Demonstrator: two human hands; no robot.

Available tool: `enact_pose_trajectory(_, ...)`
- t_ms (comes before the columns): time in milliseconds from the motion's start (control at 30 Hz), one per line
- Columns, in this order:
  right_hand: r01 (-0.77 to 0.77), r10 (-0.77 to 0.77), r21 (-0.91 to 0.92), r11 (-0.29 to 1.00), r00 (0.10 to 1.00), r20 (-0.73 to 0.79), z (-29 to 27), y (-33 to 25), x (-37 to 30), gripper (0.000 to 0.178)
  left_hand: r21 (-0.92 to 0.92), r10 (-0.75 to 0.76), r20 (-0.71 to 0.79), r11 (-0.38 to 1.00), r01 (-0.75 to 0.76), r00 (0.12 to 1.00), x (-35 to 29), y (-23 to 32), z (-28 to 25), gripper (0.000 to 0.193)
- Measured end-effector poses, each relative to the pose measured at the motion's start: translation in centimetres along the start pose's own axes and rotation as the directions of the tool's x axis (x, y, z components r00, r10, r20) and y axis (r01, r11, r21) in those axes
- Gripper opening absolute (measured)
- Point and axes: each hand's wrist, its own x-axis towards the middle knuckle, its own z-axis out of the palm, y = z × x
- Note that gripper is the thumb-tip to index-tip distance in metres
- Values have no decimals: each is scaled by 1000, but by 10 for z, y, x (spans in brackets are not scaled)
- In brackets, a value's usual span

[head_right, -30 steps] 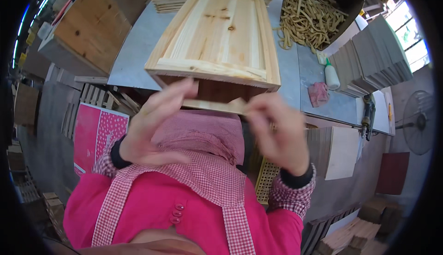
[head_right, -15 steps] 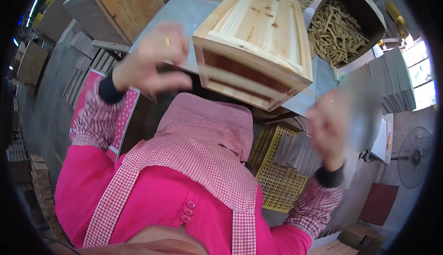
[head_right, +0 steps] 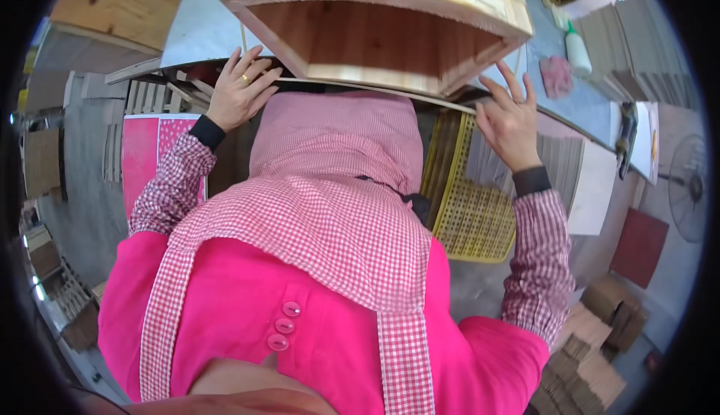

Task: Applying glue to wooden planks and assembling them into boxes.

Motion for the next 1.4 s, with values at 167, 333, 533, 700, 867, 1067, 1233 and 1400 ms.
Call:
enact_pose_trajectory(167,-20,16,-182,983,1000,-26,14,-6,12,5,193,34,-46,981,-24,998,-13,-8,11,34)
enact_pose_trajectory(333,-111,103,-176,978,993,-58,24,-13,30,13,183,69,-96,982,-50,993,-7,-17,-1,30)
enact_pose_trajectory(533,-54,149,210,976,872,-466,11,-14,41,21,-30,81,-85,996,-83,993,19,11,-21,23)
enact_pose_trajectory(700,-20,223,392,920,848,-481,-20,-25,67,21,-10,142,-362,988,-156,921,44,48,-101,34)
enact_pose_trajectory(867,21,210,532,846,906,-369,-36,-6,77,19,35,348,-352,933,-359,869,195,116,-152,37)
enact_pose_trajectory(1067,-33,255,534,845,902,-349,-40,18,85,11,-119,442,-158,879,-462,883,253,119,-106,25)
enact_pose_trajectory(1233,-172,395,572,802,871,-292,-49,49,157,7,-226,407,-21,888,-401,913,254,121,-113,13)
enact_pose_trajectory(1400,-80,386,742,666,888,-250,48,144,178,11,-277,391,-249,848,-452,886,257,132,-98,11)
